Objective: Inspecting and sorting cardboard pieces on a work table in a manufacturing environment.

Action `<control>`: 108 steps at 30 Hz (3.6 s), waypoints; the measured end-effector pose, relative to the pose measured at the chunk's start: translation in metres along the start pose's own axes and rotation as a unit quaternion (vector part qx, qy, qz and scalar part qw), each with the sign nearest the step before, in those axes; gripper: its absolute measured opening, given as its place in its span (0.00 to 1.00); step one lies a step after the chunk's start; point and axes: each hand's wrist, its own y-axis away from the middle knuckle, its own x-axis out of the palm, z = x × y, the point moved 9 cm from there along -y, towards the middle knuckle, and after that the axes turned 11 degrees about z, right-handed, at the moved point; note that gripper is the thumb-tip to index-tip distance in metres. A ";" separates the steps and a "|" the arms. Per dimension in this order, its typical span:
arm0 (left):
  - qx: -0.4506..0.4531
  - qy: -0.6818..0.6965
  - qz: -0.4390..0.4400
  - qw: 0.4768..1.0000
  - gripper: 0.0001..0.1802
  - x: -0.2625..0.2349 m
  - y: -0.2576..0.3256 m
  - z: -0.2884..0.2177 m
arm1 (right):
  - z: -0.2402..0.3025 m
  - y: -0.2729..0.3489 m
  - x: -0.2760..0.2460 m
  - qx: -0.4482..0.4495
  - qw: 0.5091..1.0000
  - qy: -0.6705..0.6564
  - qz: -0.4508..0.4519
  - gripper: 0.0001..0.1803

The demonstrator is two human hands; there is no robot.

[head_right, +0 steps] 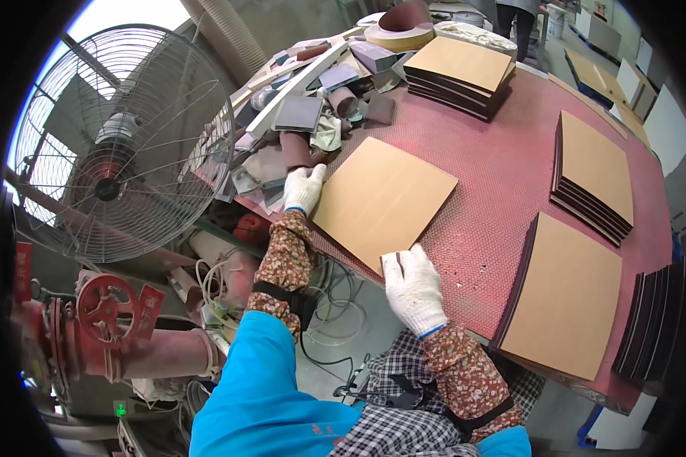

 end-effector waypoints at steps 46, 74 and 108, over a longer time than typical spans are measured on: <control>0.118 0.584 0.399 0.697 0.33 0.251 0.229 -0.339 | -0.071 0.246 -0.247 0.365 0.858 0.348 -0.099 0.13; 0.189 0.533 0.370 0.737 0.32 0.244 0.221 -0.336 | -0.131 0.166 -0.295 0.356 0.866 0.345 -0.073 0.18; 0.154 0.563 0.371 0.722 0.34 0.250 0.222 -0.334 | -0.130 0.113 -0.285 0.286 0.871 0.391 -0.077 0.15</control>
